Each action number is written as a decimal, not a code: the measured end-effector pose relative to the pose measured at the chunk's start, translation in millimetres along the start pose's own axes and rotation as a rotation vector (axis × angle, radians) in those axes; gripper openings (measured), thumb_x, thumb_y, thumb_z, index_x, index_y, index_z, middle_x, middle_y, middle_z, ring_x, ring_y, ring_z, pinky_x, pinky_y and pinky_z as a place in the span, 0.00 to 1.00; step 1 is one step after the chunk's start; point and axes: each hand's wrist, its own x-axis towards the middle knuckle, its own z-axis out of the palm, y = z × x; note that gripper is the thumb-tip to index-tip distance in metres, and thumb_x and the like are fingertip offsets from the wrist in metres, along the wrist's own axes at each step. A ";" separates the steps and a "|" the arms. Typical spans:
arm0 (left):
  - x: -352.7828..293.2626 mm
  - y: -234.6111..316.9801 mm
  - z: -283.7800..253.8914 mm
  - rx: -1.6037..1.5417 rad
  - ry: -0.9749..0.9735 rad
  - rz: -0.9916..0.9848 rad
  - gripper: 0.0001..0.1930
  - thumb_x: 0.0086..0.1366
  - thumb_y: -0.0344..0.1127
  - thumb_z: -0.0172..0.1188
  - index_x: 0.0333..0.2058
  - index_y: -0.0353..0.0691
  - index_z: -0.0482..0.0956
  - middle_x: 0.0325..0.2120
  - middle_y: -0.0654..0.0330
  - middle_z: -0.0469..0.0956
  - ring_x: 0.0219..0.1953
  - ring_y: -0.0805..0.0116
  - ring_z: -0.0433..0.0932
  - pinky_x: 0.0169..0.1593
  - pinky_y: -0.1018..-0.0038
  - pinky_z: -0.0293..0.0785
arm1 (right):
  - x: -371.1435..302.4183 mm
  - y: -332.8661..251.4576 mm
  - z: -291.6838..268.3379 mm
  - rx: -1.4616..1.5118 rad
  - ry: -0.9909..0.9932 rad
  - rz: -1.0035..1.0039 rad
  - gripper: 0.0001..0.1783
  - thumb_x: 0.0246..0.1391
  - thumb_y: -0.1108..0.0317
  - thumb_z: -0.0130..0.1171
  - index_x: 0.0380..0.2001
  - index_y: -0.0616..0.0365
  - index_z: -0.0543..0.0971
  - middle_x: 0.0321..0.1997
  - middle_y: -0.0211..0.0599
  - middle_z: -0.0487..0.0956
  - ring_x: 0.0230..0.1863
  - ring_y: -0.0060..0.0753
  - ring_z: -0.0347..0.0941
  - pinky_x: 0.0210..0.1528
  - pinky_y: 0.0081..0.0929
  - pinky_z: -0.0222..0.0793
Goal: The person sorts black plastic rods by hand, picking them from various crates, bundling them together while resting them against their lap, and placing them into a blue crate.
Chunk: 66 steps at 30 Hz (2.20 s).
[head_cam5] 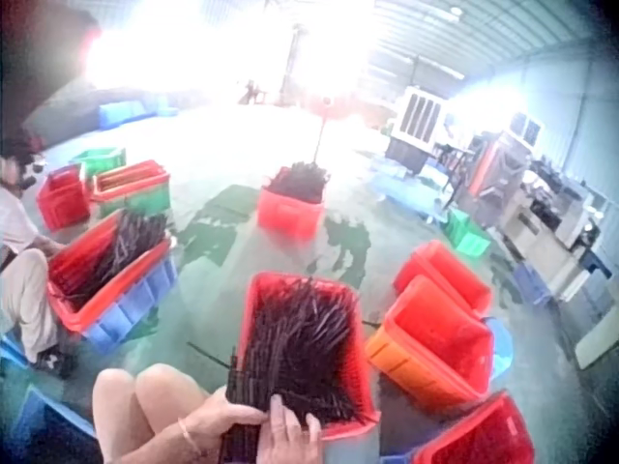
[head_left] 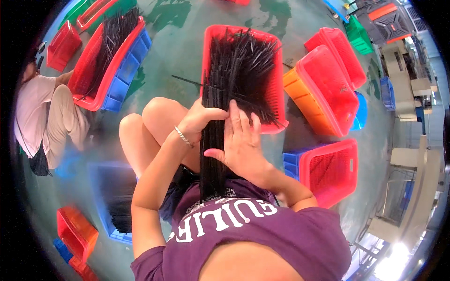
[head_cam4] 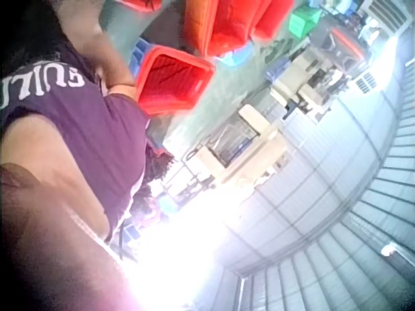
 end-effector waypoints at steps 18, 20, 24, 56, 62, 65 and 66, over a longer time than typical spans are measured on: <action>-60.8 23.1 -24.2 -0.145 0.127 0.181 0.15 0.50 0.26 0.61 0.37 0.35 0.70 0.28 0.59 0.75 0.29 0.69 0.76 0.36 0.74 0.74 | 1.1 -23.5 23.2 1.240 -0.068 0.108 0.19 0.56 0.74 0.45 0.52 0.65 0.63 0.46 0.58 0.71 0.49 0.56 0.68 0.51 0.39 0.64; -70.6 24.3 -32.9 -0.082 0.229 0.215 0.21 0.49 0.25 0.61 0.43 0.34 0.68 0.29 0.61 0.75 0.31 0.70 0.76 0.37 0.75 0.73 | 8.6 -44.1 31.0 1.127 -0.125 0.183 0.24 0.56 0.71 0.46 0.55 0.66 0.57 0.46 0.62 0.70 0.49 0.60 0.68 0.49 0.43 0.65; -102.0 25.2 -46.7 -0.084 0.207 0.414 0.26 0.49 0.27 0.59 0.50 0.32 0.67 0.35 0.60 0.75 0.40 0.70 0.74 0.45 0.74 0.70 | 18.1 -68.5 26.4 1.086 -0.047 -0.170 0.29 0.55 0.62 0.54 0.54 0.65 0.57 0.44 0.60 0.73 0.48 0.57 0.71 0.49 0.38 0.65; -165.1 -18.9 -96.5 -0.400 0.135 0.439 0.21 0.48 0.25 0.60 0.43 0.31 0.68 0.32 0.50 0.76 0.34 0.58 0.78 0.38 0.66 0.77 | 175.4 -145.1 -12.4 0.891 -0.975 -1.002 0.26 0.65 0.51 0.34 0.52 0.61 0.69 0.53 0.40 0.72 0.53 0.38 0.68 0.58 0.31 0.59; -163.0 -2.8 -103.0 -0.246 0.352 0.530 0.23 0.45 0.20 0.58 0.42 0.37 0.64 0.32 0.55 0.74 0.33 0.62 0.78 0.39 0.68 0.76 | 177.1 -120.5 -10.1 1.124 -0.193 -0.504 0.15 0.56 0.66 0.54 0.44 0.63 0.74 0.39 0.34 0.78 0.40 0.23 0.73 0.42 0.23 0.70; -163.0 -1.9 -107.9 -0.245 0.345 0.592 0.21 0.46 0.22 0.58 0.42 0.37 0.66 0.34 0.58 0.74 0.36 0.67 0.76 0.42 0.71 0.74 | 144.4 -114.6 11.8 1.149 -0.339 -0.457 0.12 0.51 0.70 0.60 0.38 0.65 0.76 0.32 0.31 0.78 0.33 0.19 0.73 0.35 0.19 0.70; -162.2 -2.7 -109.7 -0.251 0.360 0.582 0.21 0.46 0.22 0.58 0.42 0.37 0.66 0.34 0.58 0.74 0.36 0.67 0.76 0.42 0.71 0.74 | 140.2 -114.8 20.9 1.159 -0.349 -0.450 0.12 0.51 0.70 0.60 0.38 0.65 0.76 0.32 0.31 0.78 0.33 0.19 0.73 0.35 0.19 0.70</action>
